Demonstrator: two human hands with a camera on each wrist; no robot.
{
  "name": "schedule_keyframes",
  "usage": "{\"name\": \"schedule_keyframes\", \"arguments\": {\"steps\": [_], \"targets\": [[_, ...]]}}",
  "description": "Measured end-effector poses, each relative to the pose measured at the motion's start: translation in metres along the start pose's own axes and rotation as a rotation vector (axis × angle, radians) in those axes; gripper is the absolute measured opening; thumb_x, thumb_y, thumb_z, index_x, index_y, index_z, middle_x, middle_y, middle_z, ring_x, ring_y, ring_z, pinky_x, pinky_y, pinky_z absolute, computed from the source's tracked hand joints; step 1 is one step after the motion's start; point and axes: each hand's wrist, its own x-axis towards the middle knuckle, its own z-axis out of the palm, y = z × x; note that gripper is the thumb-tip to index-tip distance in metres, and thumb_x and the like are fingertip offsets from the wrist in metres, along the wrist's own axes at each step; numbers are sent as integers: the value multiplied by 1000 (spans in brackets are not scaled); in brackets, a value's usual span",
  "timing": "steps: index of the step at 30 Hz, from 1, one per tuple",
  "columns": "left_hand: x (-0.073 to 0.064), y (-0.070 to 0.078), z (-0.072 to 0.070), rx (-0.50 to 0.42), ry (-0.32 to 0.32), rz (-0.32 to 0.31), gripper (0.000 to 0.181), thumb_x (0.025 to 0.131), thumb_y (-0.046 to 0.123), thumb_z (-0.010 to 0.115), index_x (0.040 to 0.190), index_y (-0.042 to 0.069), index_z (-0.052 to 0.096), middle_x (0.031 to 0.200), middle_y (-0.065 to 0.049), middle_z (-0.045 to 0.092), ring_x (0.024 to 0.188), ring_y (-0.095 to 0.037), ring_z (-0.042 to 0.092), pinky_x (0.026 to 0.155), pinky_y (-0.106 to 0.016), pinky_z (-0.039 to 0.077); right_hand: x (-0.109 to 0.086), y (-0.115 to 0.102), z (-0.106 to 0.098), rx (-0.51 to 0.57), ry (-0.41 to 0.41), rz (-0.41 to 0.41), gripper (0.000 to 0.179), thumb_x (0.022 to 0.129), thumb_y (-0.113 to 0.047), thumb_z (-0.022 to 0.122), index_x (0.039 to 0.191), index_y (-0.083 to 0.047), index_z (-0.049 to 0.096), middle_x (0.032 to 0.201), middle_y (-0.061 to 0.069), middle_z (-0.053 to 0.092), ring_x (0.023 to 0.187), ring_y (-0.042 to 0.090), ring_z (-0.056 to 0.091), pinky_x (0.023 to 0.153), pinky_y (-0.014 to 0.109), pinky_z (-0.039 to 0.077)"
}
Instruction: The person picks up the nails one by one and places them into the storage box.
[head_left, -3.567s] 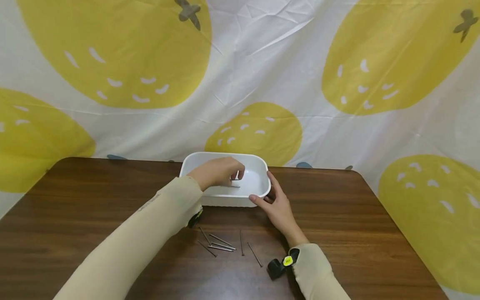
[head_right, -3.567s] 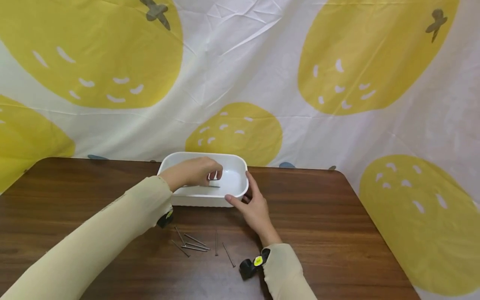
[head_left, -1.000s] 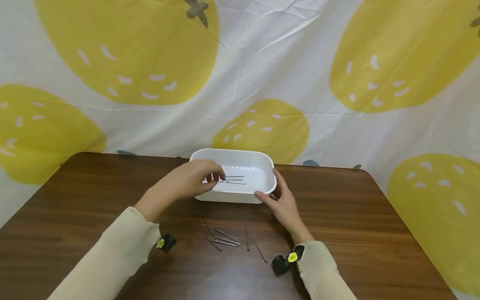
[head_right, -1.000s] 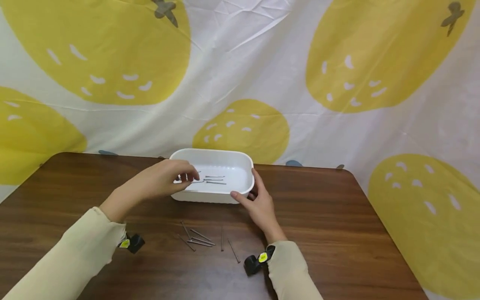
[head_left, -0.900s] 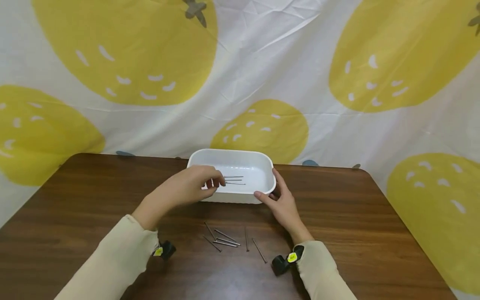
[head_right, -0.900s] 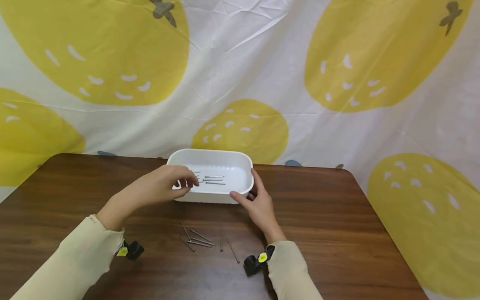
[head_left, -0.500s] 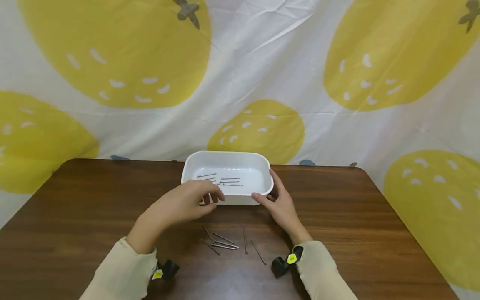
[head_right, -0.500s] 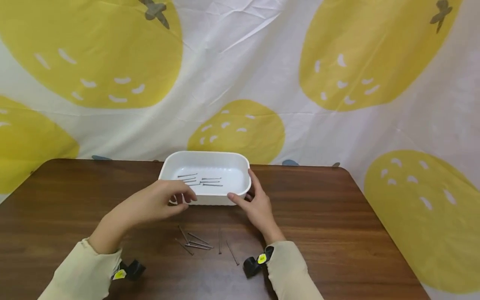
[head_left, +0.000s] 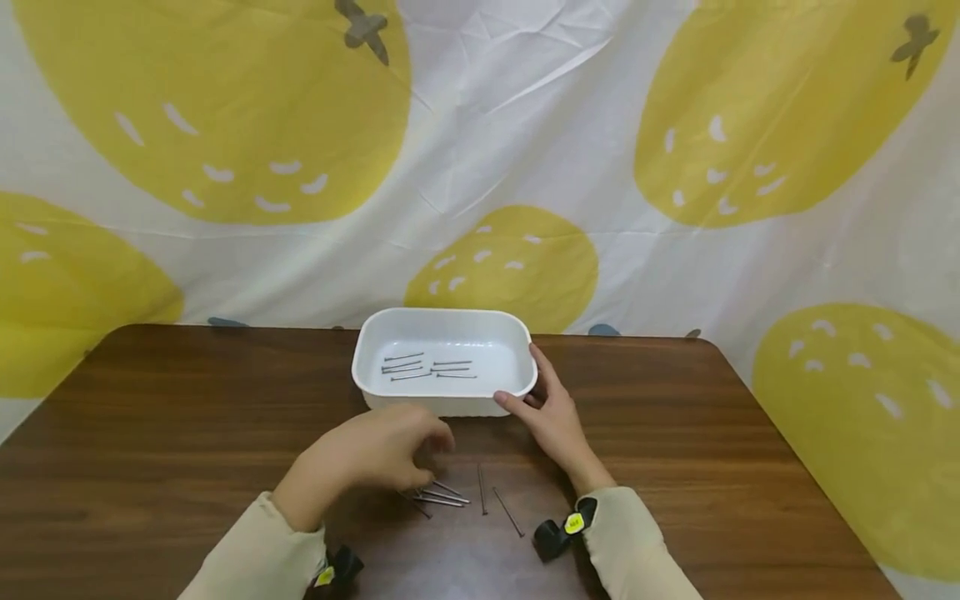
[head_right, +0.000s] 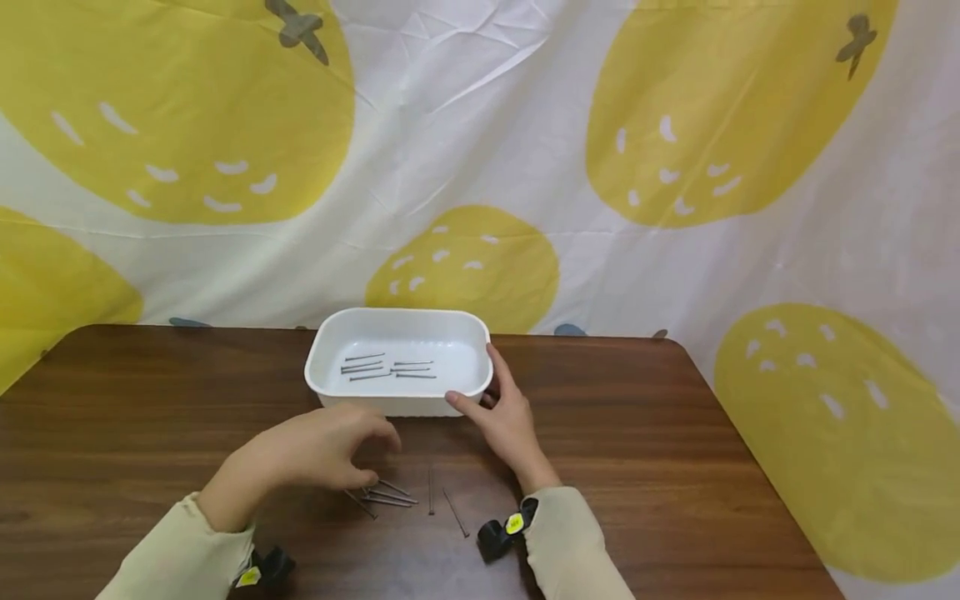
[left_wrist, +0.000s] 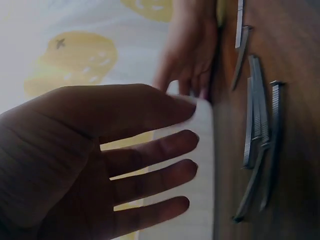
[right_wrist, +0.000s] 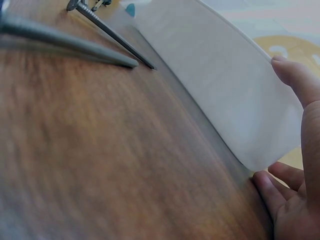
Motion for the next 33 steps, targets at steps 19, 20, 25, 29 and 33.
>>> {"name": "schedule_keyframes", "arguments": {"steps": [19,20,25,29,33], "targets": [[13,7,27,5,-117,-76,23,68,14,80,89,21,73,76,11,63,65,-3,53,61,-23,46,0,1,2,8,16,-7,91,86,-27,80,160,-26,27,152,15,50,135,30,54,111,48,46],[14,9,28,-2,-127,-74,23,68,13,79,89,22,73,75,11,63,64,-3,53,60,-22,45,-1,1,1,5,20,-6,91,86,-26,80,160,-26,27,152,16,50,135,31,54,111,48,46],[16,11,30,15,-148,-74,27,68,11,80,91,23,73,74,11,62,63,-3,52,59,-21,44,1,1,2,-6,21,-16,91,86,-25,79,161,-24,27,151,20,50,135,32,54,110,48,47],[16,11,31,26,-144,-76,28,67,10,80,92,23,73,76,11,62,65,-3,53,61,-22,45,2,1,4,7,11,-14,91,86,-26,79,160,-25,27,152,18,49,136,31,53,110,47,47],[18,10,33,6,-134,-71,28,69,6,77,91,22,73,77,11,63,68,-3,53,63,-21,47,2,1,3,11,1,-11,91,87,-28,79,160,-27,26,155,13,47,137,29,53,111,48,45]]}}
